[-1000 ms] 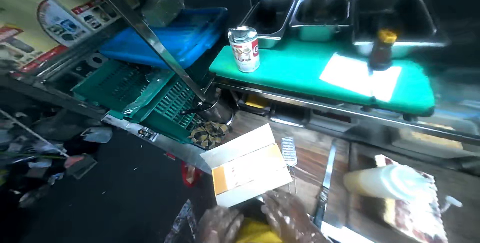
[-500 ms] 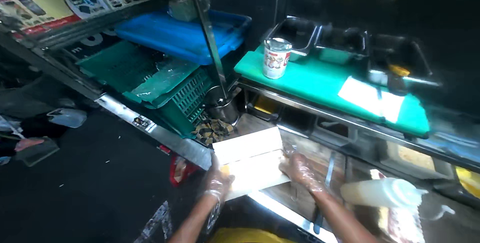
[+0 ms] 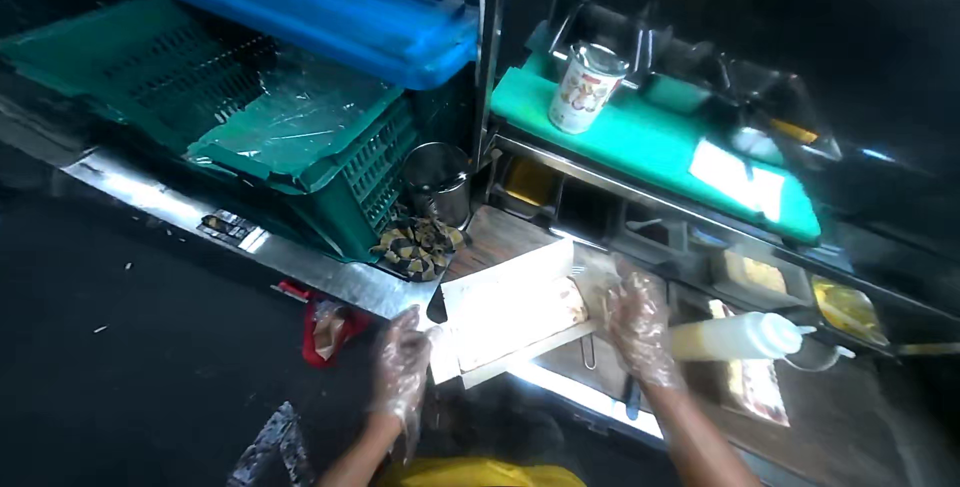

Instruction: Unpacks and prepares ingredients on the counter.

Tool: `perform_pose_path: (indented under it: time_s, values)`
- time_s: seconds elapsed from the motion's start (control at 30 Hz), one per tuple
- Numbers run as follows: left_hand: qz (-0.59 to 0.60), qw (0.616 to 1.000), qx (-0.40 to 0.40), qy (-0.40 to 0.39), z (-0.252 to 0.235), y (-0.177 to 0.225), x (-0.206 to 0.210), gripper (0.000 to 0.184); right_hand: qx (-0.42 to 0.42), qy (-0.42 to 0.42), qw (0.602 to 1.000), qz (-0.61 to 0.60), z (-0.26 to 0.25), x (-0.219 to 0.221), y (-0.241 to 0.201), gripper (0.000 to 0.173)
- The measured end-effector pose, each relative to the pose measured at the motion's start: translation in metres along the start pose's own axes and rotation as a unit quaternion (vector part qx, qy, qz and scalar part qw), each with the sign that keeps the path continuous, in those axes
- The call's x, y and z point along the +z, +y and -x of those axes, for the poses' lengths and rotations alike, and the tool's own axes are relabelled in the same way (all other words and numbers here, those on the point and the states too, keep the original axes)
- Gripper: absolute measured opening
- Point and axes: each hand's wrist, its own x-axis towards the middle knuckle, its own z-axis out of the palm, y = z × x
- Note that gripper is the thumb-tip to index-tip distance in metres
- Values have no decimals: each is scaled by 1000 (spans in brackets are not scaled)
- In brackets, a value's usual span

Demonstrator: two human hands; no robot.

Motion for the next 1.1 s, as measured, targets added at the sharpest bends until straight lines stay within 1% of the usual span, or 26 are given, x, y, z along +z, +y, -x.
perform_pose_path:
  time_s: [0.03,0.07,0.1,0.13,0.17,0.2,0.23,0.27,0.3,0.33,0.37,0.43,0.5,0.53,0.6,0.67,0.7,0.77,0.8,0.83,0.87,0.9,0.97,1.03,1.07,1.1]
  values:
    - [-64,992,96,55,3,16,-2,49,-90,-19,996,16,-2,-8,-19,40]
    - [-116,974,177,78,8,31,-2,43,-175,-71,982,7,-4,-9,-33,36]
    - [-165,952,248,71,14,47,1,34,-239,-164,957,-6,-6,-5,-43,34]
    - [-198,933,300,33,19,59,10,26,-281,-264,922,0,-9,2,-51,40]
    - [-217,918,330,-30,19,66,23,25,-309,-333,891,19,-15,11,-53,53]
    - [-249,905,329,-107,16,70,38,32,-315,-368,874,40,-22,19,-49,69]
    - [-302,888,287,-196,9,72,50,47,-308,-369,875,60,-29,24,-40,85]
    - [-363,865,223,-265,-1,71,60,70,-288,-367,881,79,-38,26,-30,102]
    - [-407,850,176,-285,-10,63,69,93,-272,-370,883,95,-47,25,-18,116]
    - [-437,843,147,-276,-14,53,73,112,-272,-376,880,104,-54,25,-5,122]
    - [-449,846,139,-252,-16,42,73,122,-289,-383,871,106,-58,26,10,124]
    - [-432,864,168,-198,-14,18,67,129,-306,-395,864,69,-60,37,37,120]
    - [-349,901,206,-154,-10,-1,60,126,-285,-390,875,3,-60,50,53,113]
    - [-309,918,204,-143,-8,-5,58,125,-273,-383,882,-35,-59,54,56,111]
    - [-234,949,173,-123,-5,-8,56,131,-247,-353,894,-122,-54,62,64,107]
    - [-158,970,148,-106,1,-21,57,138,-214,-322,902,-194,-42,72,74,106]
    - [-121,977,135,-113,3,-28,56,141,-206,-304,901,-229,-39,76,77,107]
    - [-77,980,124,-137,5,-39,52,142,-179,-297,886,-307,-35,81,81,104]
    - [-79,978,131,-144,4,-43,51,140,-136,-303,876,-349,-33,81,79,98]
    - [-90,975,141,-146,2,-47,52,137,-71,-301,869,-386,-31,83,75,87]
    - [-95,974,153,-140,1,-49,53,134,-12,-289,866,-409,-29,86,70,81]
    - [-84,974,165,-130,0,-51,56,130,26,-268,861,-431,-27,91,66,76]
    - [-16,978,171,-120,-3,-50,61,131,73,-217,846,-482,-27,97,57,64]
    - [25,978,170,-121,-10,-34,59,133,116,-198,831,-507,-32,85,44,51]
    - [35,980,155,-123,-13,-21,54,131,136,-203,830,-502,-35,73,36,48]
    - [47,983,121,-127,-16,-5,47,127,155,-215,831,-489,-38,59,26,48]
